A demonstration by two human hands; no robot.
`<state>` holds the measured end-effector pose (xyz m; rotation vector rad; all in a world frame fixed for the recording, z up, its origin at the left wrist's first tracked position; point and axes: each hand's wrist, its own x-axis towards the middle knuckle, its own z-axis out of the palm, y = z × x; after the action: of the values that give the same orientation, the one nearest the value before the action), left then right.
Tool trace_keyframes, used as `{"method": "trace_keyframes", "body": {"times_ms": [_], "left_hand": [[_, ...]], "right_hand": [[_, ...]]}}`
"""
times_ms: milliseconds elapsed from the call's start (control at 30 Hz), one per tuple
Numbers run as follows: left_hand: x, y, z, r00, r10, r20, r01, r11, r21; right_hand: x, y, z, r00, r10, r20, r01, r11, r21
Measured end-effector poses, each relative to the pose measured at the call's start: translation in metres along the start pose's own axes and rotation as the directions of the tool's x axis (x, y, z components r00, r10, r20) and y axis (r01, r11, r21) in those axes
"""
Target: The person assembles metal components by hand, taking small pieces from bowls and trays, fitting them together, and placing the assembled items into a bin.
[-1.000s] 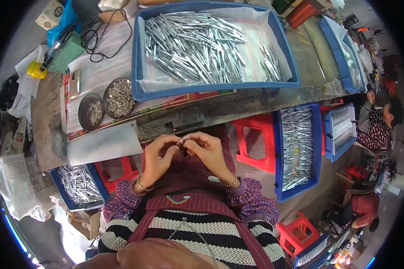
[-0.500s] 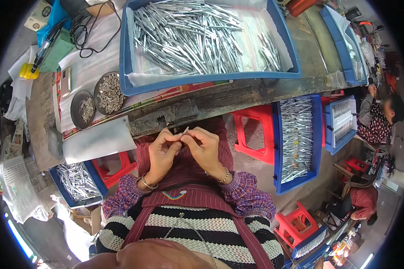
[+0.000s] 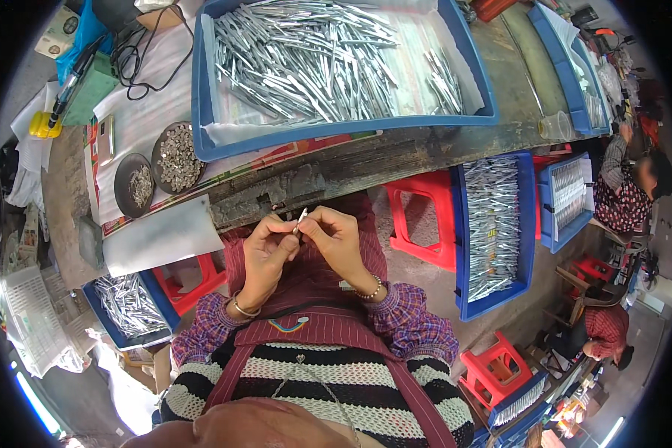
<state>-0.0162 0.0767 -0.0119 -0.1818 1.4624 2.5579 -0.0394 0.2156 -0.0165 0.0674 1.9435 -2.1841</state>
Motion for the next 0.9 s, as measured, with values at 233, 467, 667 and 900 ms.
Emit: {"method": "trace_keyframes", "body": {"times_ms": [233,467,667,900], "left_hand": [[0.010,0.011,-0.001,0.992,0.127,-0.006,-0.117,0.933,0.341],[0.006,0.012,-0.003,0.999,-0.042,-0.005,0.042,0.982,0.184],[0.005,0.010,-0.003,0.998,0.011,-0.056,0.014,0.903,0.430],[0.004,0.008,0.011,0.989,0.144,0.040,-0.141,0.805,0.576]], "right_hand": [[0.005,-0.004,-0.007,0.981,0.154,0.114,-0.175,0.962,0.207],[0.002,-0.004,-0.005,0.980,0.178,0.089,-0.193,0.960,0.202],[0.002,-0.005,-0.002,0.991,0.117,0.060,-0.124,0.982,0.142],[0.003,-0.006,-0.016,0.968,0.182,0.175,-0.232,0.916,0.327]]}}
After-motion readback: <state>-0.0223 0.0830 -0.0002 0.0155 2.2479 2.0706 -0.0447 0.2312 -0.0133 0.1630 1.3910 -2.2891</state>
